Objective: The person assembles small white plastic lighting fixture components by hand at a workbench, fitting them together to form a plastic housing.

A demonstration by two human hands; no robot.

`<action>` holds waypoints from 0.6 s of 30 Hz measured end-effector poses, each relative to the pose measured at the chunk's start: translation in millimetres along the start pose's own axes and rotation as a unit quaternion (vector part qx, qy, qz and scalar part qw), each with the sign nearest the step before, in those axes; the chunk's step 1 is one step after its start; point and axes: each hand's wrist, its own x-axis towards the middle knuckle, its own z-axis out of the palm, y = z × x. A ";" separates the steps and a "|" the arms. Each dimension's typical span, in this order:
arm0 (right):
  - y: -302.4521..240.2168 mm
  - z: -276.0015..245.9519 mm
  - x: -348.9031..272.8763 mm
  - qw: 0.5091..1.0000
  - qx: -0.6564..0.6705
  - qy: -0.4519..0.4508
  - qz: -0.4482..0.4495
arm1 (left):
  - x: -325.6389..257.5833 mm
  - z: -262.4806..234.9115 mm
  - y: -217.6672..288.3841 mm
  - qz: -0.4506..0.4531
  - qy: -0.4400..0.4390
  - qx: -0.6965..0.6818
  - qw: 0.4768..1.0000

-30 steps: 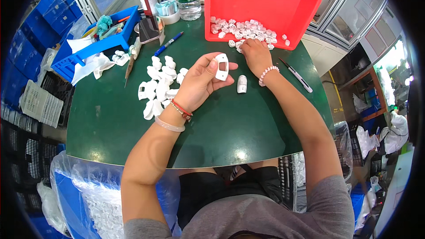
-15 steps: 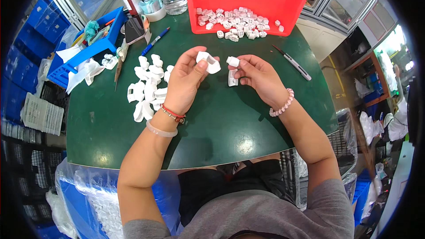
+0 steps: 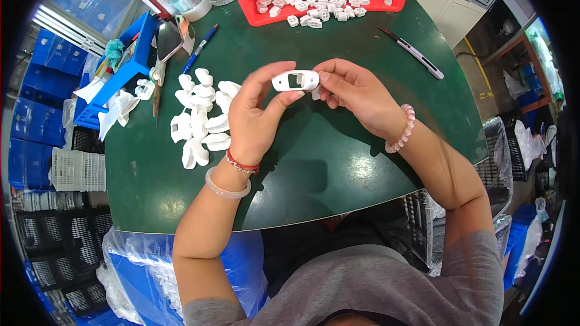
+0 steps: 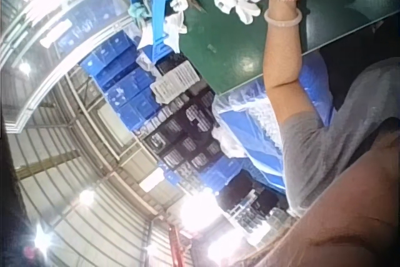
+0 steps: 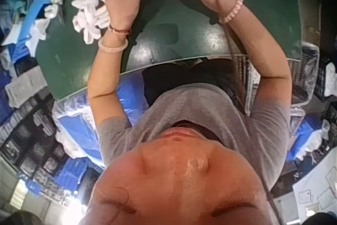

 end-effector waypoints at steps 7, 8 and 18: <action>-6.0 -0.1 -0.1 0.985 0.143 0.080 0.053 | -0.9 -0.9 -6.7 0.056 -0.017 0.052 0.997; -8.2 -1.4 -0.1 0.980 0.171 0.073 0.064 | -1.3 -0.7 -5.9 0.048 -0.019 0.049 0.997; -4.8 -5.6 0.6 0.975 0.203 0.004 0.095 | -5.6 0.8 1.1 -0.053 -0.006 -0.027 0.998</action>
